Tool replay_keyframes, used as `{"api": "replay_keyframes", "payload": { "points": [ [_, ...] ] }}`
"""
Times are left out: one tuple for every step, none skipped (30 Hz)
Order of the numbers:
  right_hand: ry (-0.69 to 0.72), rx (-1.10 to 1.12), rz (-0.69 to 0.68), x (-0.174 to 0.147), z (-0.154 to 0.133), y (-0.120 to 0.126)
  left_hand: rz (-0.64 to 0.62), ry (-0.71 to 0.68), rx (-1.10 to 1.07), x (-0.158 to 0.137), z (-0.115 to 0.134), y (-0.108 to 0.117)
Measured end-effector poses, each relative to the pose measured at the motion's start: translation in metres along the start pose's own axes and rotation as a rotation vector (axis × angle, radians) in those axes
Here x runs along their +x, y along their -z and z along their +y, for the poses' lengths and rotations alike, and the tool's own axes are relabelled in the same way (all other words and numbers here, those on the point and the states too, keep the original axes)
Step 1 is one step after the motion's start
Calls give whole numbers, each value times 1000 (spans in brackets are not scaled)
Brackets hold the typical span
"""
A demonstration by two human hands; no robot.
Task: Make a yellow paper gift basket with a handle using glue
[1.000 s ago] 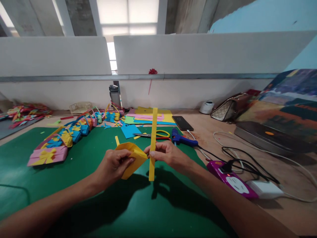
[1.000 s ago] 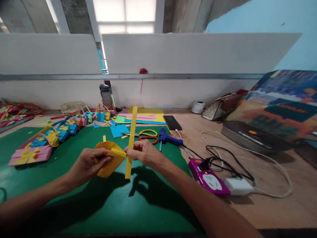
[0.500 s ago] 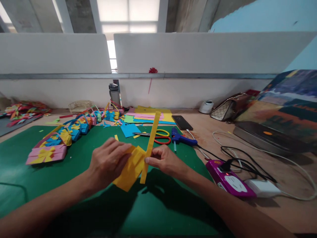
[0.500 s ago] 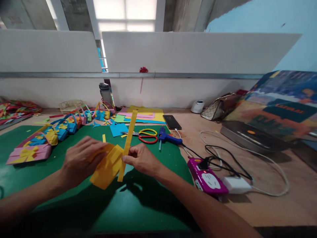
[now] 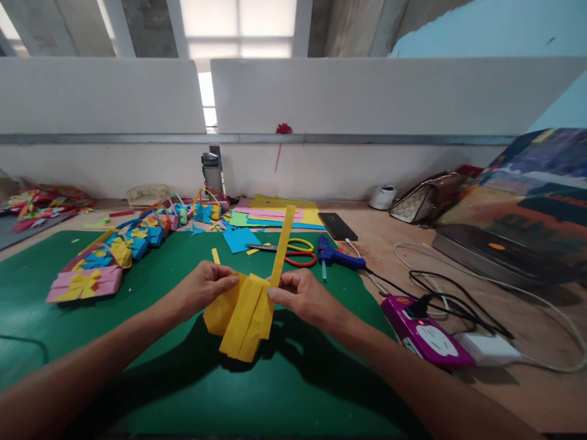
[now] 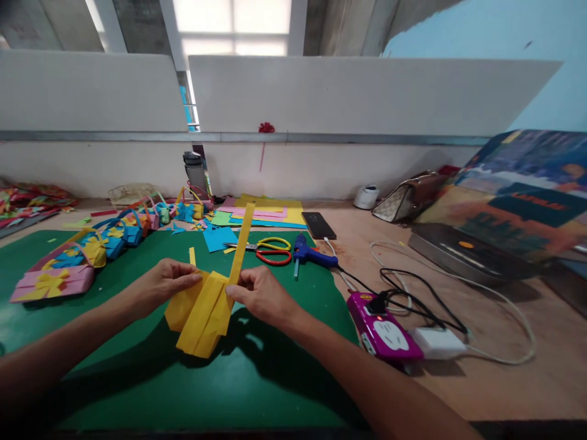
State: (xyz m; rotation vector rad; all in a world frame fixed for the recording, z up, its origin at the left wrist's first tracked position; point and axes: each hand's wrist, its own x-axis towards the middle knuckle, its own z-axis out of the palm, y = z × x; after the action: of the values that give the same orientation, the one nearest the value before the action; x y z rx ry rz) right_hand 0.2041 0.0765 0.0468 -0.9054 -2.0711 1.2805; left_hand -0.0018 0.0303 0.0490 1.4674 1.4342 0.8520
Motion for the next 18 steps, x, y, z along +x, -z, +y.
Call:
{"api": "replay_keyframes", "payload": {
  "points": [
    [5,-19,41,3,3,2,24,-11,8,0,0,0],
    [8,-43,81,6,6,3,60,-30,24,1,0,1],
    [7,-75,117,10,10,6,100,-58,46,1,0,1],
    [2,-109,135,13,15,7,136,-89,67,0,1,2],
    [-5,-146,140,17,19,9,161,-124,85,-1,2,2],
    [-13,-189,137,20,23,10,170,-165,99,-2,3,1],
    [-20,-242,136,21,26,10,167,-210,112,-4,4,0],
    [-25,-304,136,22,27,10,154,-254,126,-6,4,-1],
    [-30,-375,137,21,27,9,140,-300,145,-9,4,-3],
    [-33,-453,142,20,26,8,138,-348,173,-11,4,-5],
    [-38,-535,150,18,24,8,146,-395,208,-14,4,-6],
    [-48,-621,162,17,20,9,170,-449,244,-17,2,-8],
    [-65,-709,182,16,16,11,202,-510,277,-19,1,-10],
    [-89,-797,208,16,12,15,226,-576,303,-21,-1,-11],
    [-122,-885,237,17,9,20,244,-640,320,-23,-3,-13],
    [-161,-969,269,18,6,27,254,-700,328,-24,-5,-14],
    [-205,-1048,294,20,5,35,255,-752,328,-26,-8,-16],
    [-251,-1120,315,22,5,45,252,-790,323,-27,-10,-18]
  ]
}}
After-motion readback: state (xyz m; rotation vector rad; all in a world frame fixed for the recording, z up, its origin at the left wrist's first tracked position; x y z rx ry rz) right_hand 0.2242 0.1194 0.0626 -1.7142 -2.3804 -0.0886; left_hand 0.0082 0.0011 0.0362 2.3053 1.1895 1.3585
